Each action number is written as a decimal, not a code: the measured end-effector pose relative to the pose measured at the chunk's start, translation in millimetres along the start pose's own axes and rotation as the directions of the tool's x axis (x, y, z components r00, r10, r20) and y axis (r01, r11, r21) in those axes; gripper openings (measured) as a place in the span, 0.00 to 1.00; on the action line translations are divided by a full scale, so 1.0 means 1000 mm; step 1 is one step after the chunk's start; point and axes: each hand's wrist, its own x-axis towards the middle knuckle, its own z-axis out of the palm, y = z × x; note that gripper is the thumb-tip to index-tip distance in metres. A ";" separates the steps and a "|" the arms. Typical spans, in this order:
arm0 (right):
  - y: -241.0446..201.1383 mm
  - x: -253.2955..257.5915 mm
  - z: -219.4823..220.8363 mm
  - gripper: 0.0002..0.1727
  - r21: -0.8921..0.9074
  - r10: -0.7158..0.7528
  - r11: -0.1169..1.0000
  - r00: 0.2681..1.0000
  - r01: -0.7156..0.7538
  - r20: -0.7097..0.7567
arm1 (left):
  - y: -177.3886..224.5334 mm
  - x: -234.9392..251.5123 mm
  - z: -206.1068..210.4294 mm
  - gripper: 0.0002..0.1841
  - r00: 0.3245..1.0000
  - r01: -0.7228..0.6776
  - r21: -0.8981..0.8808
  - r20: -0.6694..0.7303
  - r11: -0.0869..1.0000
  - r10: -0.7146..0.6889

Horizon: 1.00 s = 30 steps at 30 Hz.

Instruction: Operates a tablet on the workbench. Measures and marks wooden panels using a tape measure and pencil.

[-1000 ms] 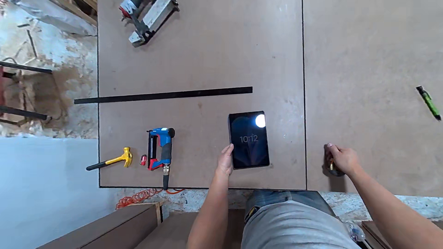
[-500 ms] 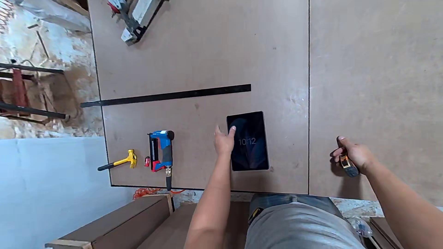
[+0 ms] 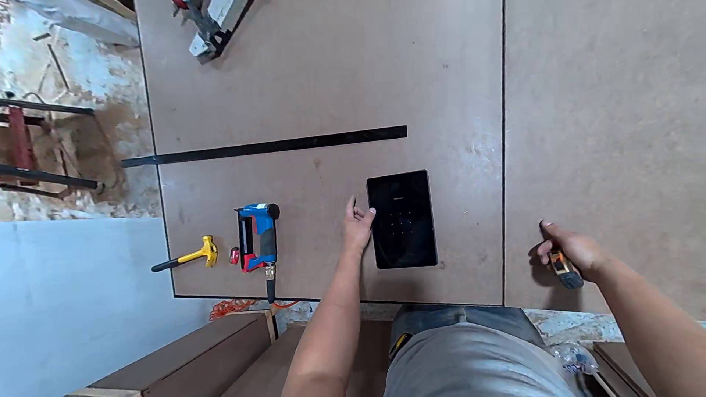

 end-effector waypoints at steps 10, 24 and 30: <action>0.011 -0.002 0.028 0.51 -0.147 -0.010 0.989 0.999 0.003 -0.047 | 0.013 -0.013 0.006 0.52 1.000 -0.015 0.207 -0.009 0.978 0.018; 0.011 -0.003 0.030 0.50 -0.103 -0.009 0.995 0.998 0.003 -0.062 | -0.004 -0.057 0.010 0.59 0.999 -0.036 0.394 -0.012 0.919 0.045; 0.010 -0.001 0.029 0.51 -0.158 -0.004 0.987 0.997 -0.008 -0.077 | 0.017 -0.065 0.037 0.65 0.984 -0.095 0.505 -0.080 0.858 0.156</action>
